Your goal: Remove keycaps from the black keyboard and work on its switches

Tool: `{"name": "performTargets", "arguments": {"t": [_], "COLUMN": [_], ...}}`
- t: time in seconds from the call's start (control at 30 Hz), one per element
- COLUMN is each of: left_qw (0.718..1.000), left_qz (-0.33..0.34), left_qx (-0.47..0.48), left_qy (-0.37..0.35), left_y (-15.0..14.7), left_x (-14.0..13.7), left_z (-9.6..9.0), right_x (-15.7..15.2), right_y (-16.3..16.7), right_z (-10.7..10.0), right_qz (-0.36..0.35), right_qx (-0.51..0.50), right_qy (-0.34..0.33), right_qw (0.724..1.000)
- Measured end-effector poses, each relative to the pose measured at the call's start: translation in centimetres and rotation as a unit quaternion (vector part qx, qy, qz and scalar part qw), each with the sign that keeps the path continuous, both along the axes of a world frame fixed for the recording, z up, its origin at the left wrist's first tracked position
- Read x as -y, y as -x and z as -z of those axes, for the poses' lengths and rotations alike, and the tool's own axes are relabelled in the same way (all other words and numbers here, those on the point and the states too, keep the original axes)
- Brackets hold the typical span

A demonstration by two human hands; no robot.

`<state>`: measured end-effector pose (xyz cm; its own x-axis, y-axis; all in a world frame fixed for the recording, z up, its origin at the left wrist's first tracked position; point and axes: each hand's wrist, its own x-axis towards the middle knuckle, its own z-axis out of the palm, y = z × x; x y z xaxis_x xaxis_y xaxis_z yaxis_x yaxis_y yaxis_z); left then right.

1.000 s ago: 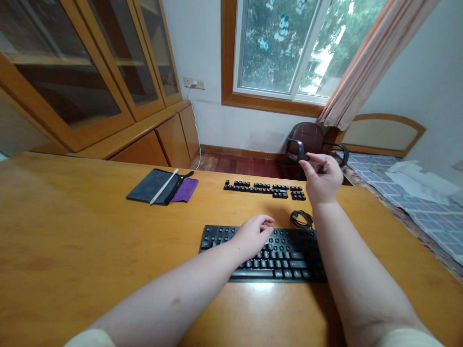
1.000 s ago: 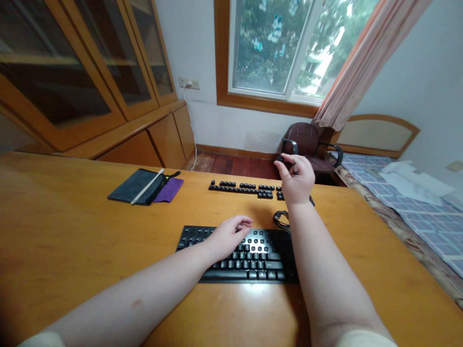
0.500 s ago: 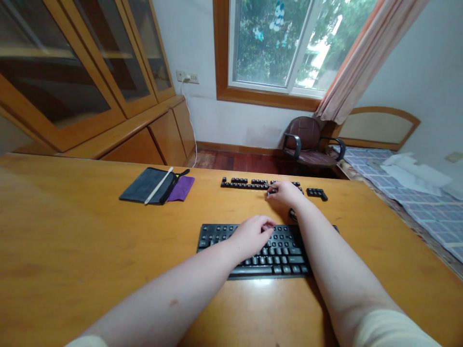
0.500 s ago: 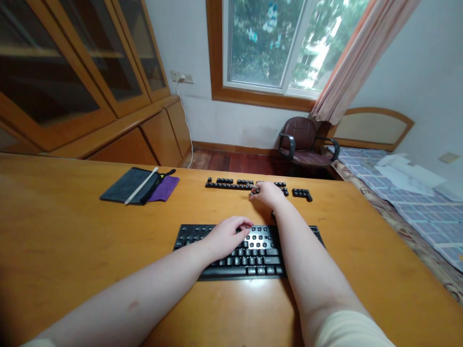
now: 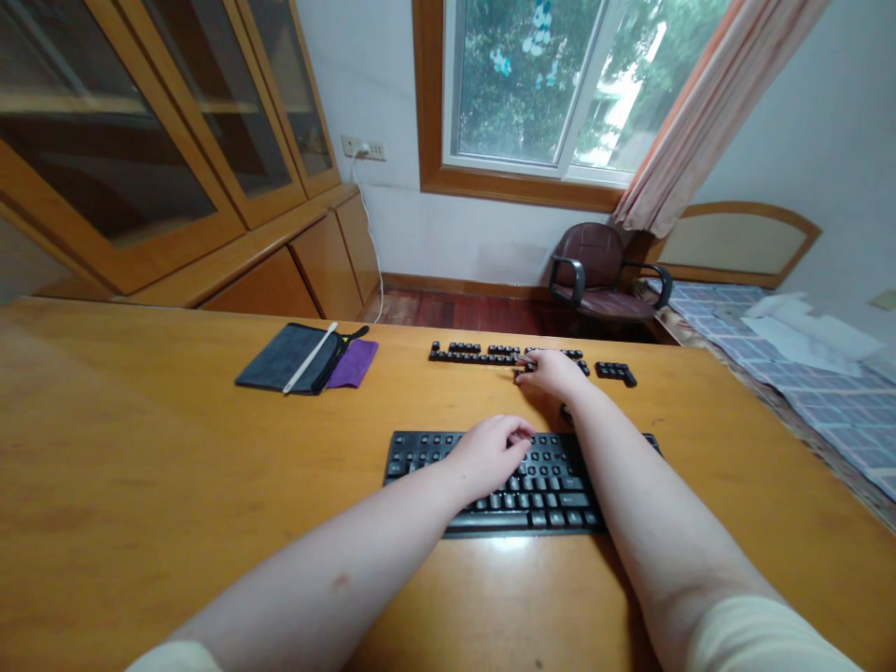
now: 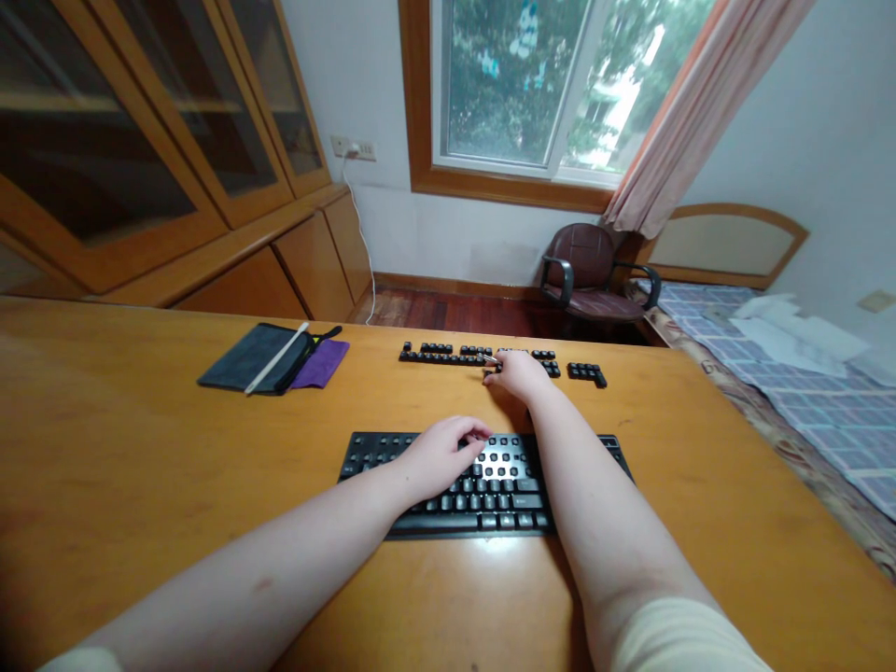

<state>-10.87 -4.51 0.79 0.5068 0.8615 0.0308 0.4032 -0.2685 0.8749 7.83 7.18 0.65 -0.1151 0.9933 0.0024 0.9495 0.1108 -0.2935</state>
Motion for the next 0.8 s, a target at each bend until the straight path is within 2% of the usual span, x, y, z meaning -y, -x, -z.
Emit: {"name": "performTargets", "arguments": {"t": [0.8], "left_qw": [0.999], "left_qz": [0.012], "left_qx": [-0.04], "left_qy": [-0.02], "left_y": [0.0], "left_x": [-0.05], "left_z": [0.08], "right_x": [-0.93], "right_y": [-0.45], "right_z": [0.97], "right_qz": [0.033], "right_qx": [0.022], "right_qy": [-0.012], "right_qw": [0.999]}}
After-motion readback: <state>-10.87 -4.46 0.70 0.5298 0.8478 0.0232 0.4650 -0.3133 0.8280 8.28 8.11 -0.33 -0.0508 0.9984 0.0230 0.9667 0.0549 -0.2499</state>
